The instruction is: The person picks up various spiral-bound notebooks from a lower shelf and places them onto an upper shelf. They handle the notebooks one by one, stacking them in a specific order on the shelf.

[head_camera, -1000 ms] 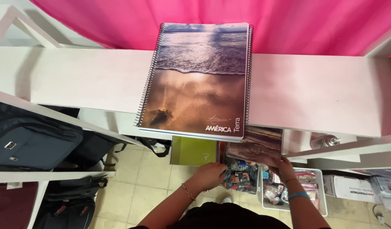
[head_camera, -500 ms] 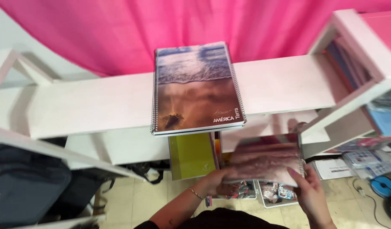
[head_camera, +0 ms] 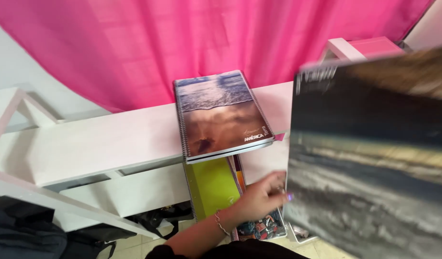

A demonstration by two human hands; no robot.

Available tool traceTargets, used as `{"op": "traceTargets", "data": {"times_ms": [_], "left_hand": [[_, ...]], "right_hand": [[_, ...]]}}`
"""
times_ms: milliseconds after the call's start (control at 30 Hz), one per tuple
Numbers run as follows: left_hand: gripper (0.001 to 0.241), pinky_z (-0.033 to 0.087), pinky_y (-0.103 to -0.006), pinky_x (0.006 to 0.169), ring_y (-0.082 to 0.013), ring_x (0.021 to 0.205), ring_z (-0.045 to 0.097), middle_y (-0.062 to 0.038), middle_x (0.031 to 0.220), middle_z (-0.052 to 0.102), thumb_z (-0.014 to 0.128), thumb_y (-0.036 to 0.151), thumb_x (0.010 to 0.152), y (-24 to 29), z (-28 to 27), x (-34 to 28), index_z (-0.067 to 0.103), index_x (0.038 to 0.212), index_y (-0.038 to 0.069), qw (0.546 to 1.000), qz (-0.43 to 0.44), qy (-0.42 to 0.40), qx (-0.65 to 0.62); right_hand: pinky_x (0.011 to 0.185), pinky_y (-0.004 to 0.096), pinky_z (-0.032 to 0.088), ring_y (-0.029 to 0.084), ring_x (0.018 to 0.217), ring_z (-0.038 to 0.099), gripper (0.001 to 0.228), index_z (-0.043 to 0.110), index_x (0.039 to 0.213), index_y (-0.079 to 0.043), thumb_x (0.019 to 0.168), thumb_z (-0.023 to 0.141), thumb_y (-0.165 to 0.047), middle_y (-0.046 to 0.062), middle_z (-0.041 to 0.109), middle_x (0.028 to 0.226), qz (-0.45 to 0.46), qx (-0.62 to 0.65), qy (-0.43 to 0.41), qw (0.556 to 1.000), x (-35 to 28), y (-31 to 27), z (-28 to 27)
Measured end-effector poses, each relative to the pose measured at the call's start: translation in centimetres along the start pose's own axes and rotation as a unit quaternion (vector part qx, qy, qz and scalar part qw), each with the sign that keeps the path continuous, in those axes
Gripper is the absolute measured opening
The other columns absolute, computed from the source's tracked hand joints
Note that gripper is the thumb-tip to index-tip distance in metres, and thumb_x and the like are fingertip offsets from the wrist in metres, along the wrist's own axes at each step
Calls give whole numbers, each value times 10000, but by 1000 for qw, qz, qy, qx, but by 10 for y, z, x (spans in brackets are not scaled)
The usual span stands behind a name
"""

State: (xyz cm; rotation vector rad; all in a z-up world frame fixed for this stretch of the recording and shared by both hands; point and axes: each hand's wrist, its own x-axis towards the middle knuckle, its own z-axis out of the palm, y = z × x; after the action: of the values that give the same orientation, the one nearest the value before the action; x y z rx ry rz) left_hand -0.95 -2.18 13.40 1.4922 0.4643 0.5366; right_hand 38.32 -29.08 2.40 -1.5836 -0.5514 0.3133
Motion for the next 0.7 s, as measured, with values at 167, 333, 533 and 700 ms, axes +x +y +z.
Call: {"op": "traceTargets", "data": {"times_ms": [167, 333, 533, 700], "left_hand": [[412, 372, -216, 449, -57, 544, 452, -45, 974, 644, 570, 97, 1019, 78, -56, -31, 573, 1430, 125, 983, 78, 133, 100], [470, 435, -340, 1081, -222, 1265, 617, -90, 1388, 662, 579, 272, 949, 63, -145, -27, 612, 1395, 126, 907, 80, 334, 243], [493, 462, -449, 1113, -338, 1279, 602, -128, 1352, 627, 626, 416, 937, 39, -220, -19, 677, 1347, 147, 875, -54, 377, 299], [444, 528, -431, 1001, -311, 1156, 675, -105, 1206, 669, 568, 417, 955, 5, -235, -12, 714, 1284, 157, 858, -110, 370, 339]], "right_hand": [[922, 265, 550, 125, 1126, 620, 773, 367, 1756, -200, 1052, 686, -201, 82, 584, 1440, -48, 45, 30, 997, 11, -113, 147], [1066, 316, 444, 191, 1214, 528, 589, 488, 1471, 52, 925, 673, -72, 138, 583, 1374, -220, 47, -245, 943, 11, -203, 289], [844, 345, 562, 190, 950, 650, 528, 580, 1385, 47, 917, 794, -71, 140, 681, 1081, -133, 95, -362, 918, 59, -166, 404], [651, 337, 571, 213, 804, 692, 554, 634, 1346, 9, 873, 860, -172, 152, 720, 958, -91, 0, -371, 924, 57, -156, 414]]}}
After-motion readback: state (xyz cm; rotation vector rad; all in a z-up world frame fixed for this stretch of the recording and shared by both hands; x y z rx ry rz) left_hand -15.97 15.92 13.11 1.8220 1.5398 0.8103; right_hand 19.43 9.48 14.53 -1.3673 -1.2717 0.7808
